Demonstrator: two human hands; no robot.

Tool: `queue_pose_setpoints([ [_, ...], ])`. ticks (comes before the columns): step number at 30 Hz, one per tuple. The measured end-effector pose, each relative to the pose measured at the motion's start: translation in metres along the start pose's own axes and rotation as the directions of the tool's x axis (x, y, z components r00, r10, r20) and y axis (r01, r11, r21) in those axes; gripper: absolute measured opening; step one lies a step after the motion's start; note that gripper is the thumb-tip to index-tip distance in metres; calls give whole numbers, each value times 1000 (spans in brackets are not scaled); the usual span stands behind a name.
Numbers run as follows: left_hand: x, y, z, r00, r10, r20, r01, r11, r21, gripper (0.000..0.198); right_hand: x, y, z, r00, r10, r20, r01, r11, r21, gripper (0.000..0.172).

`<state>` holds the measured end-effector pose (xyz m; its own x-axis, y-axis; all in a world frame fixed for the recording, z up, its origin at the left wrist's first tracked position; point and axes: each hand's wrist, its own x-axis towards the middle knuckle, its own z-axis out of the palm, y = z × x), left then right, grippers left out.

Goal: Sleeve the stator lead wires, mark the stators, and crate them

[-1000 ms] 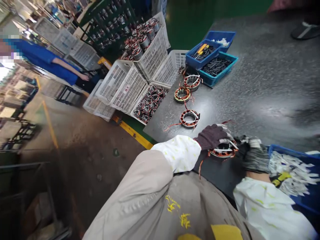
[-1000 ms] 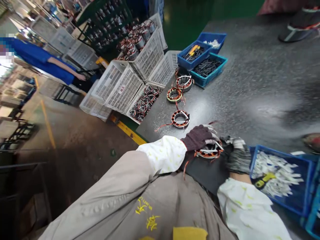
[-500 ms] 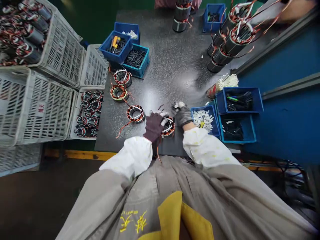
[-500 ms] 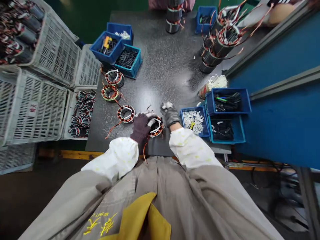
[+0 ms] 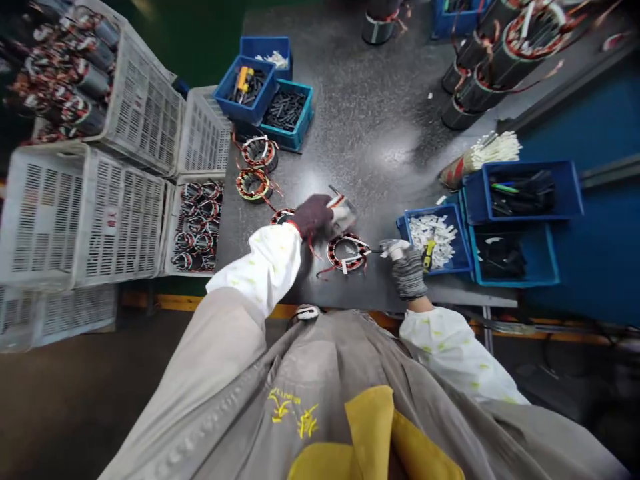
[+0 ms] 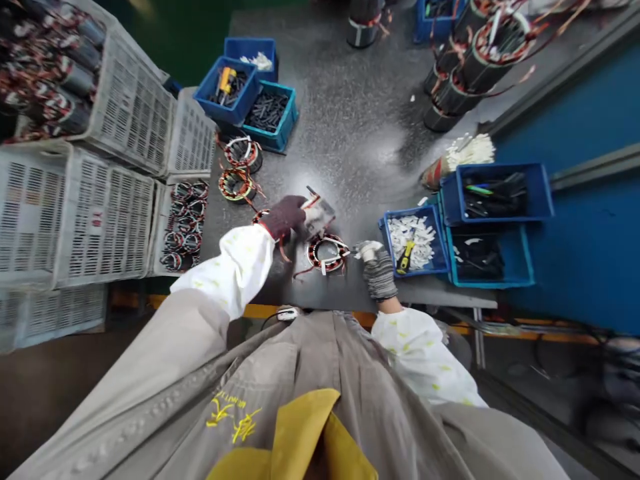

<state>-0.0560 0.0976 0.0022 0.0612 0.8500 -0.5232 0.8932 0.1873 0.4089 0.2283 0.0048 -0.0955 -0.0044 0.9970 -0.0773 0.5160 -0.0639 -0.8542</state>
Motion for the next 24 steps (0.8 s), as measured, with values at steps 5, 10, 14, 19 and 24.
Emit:
queue_pose_setpoints([
  [5, 28, -12, 18, 993, -16, -118, 42, 974, 222, 49, -13, -21, 24, 896, -173, 409, 319, 891, -322, 36],
  [10, -17, -23, 55, 966, 31, -257, 32, 971, 236, 49, -2, -44, 47, 682, -108, 723, 590, 665, -458, 50],
  [14, -57, -17, 97, 977, -91, -192, 94, 996, 6, 44, 1, -41, 56, 682, -85, 726, 586, 658, -473, 36],
  [19, -69, -13, 136, 937, -330, -113, 274, 897, -346, 42, 3, -21, 34, 896, -71, 437, 353, 713, -607, 46],
  [24, -91, -5, 140, 980, -91, -178, 71, 990, -118, 49, 9, -12, -2, 894, -226, 388, 402, 786, -470, 44],
])
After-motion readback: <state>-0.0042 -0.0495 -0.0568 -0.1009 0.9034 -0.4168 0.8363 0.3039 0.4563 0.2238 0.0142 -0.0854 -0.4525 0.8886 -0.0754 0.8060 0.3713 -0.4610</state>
